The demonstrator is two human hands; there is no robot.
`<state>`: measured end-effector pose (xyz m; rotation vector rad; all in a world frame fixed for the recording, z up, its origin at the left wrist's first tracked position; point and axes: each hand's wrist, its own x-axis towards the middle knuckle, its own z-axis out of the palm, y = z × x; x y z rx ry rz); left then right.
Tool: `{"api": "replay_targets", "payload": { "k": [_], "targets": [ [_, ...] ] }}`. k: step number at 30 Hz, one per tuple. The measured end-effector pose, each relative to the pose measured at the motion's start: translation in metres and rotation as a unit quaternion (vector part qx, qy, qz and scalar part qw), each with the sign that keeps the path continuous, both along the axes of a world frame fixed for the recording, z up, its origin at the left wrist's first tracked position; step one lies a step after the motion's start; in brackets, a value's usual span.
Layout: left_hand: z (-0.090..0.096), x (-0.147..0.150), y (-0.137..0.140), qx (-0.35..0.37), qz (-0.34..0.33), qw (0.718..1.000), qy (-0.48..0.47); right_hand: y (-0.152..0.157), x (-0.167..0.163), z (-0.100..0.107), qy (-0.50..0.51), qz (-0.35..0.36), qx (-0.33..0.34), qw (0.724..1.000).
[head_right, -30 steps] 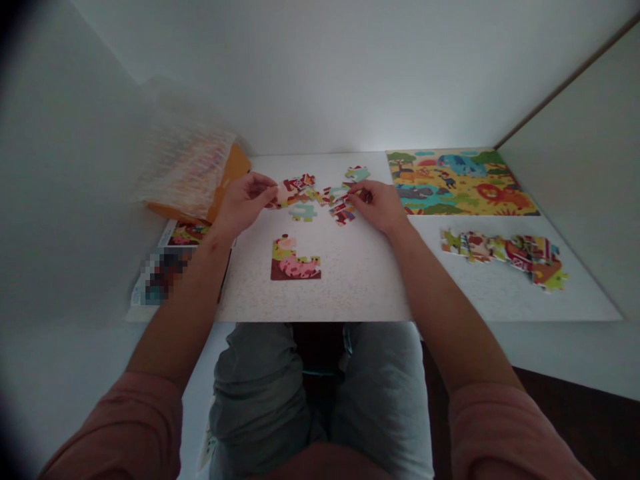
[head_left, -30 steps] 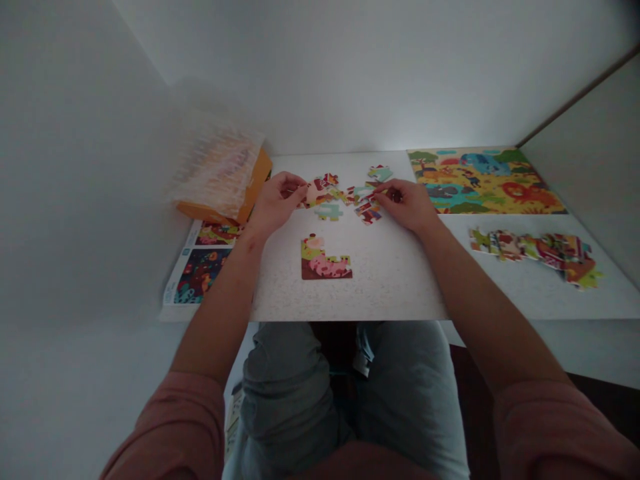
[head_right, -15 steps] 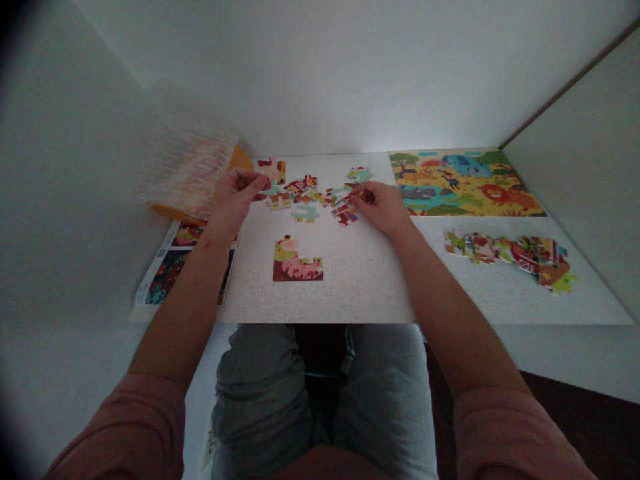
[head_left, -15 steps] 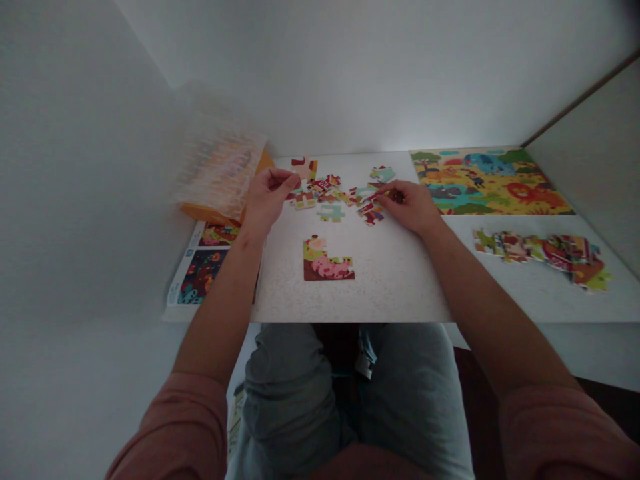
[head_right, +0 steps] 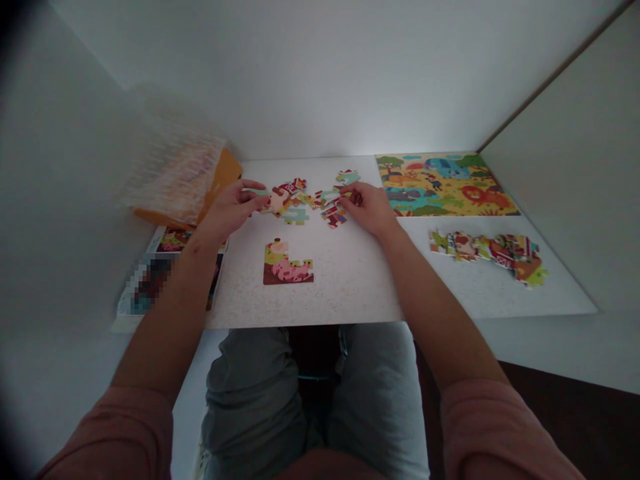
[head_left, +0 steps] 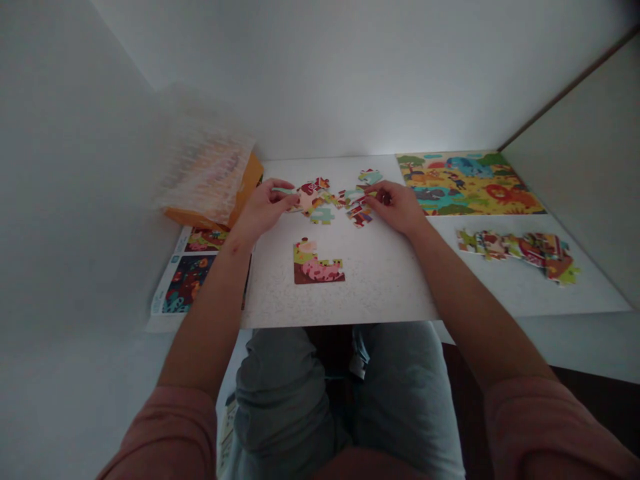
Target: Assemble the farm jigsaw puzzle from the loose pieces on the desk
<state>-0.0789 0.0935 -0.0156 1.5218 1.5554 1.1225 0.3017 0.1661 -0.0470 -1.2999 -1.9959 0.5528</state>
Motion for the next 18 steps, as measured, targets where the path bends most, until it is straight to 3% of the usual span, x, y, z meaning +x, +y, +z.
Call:
{"api": "replay_targets", "payload": {
  "k": [3,6,12,18],
  "targets": [
    [0.0,0.003,-0.005,-0.026,-0.061,0.997,0.024,0.003,0.002,-0.004,0.001,0.006,0.0,1.0],
    [0.002,0.003,-0.01,-0.036,-0.083,0.993,0.072,0.006,0.004,-0.007,-0.001,0.018,-0.006,1.0],
    [0.002,-0.003,-0.011,0.011,0.003,0.967,0.255,0.006,0.007,-0.007,-0.082,-0.004,0.018,0.996],
    [-0.001,-0.003,-0.015,-0.03,0.029,0.947,0.319,0.002,0.007,-0.006,-0.124,-0.025,-0.004,0.992]
  ]
}}
